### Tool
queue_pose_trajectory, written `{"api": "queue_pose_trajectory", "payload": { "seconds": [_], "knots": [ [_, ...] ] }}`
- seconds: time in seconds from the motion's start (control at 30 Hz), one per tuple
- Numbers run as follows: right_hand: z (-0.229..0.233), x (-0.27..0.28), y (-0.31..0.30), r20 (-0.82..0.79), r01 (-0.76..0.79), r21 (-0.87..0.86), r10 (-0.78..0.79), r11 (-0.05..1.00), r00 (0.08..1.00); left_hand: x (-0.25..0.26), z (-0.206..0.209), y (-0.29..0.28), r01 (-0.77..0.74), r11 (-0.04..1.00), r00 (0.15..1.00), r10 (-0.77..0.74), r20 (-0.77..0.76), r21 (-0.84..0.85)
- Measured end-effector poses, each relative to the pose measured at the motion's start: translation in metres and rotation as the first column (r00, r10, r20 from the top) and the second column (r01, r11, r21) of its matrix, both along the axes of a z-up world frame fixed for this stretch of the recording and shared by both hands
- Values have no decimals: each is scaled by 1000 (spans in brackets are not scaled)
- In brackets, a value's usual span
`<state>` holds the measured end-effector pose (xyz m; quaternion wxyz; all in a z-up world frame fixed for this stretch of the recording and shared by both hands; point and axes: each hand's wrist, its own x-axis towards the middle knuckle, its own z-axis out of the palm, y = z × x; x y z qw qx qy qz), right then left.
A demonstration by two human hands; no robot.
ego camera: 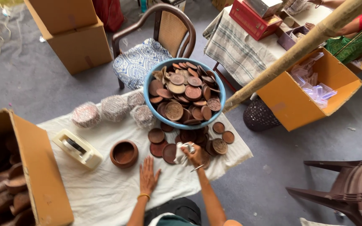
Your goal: Wiping and cleaning small clay pots and lids with a cloth to prepare them for packaging.
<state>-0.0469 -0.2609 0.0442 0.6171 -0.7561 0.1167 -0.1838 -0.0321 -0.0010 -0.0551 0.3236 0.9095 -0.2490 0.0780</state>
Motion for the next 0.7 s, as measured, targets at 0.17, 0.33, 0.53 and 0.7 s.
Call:
{"api": "queue_pose_trajectory", "payload": {
  "seconds": [0.17,0.33,0.53,0.7],
  "knots": [
    [76,60,-27,206,252,-340,-190,906,960,1,4,2,-12,994,1000,13,-14,109],
    [98,166,-98,92,315,-557,-320,768,943,0,13,2,-29,990,993,44,-112,139],
    [135,293,-147,-96,93,-801,-281,592,955,0,10,0,-47,985,984,75,-162,169],
    [84,348,-145,-186,-75,-853,-166,516,968,2,8,-1,-72,986,987,92,-133,149]
  ]
}}
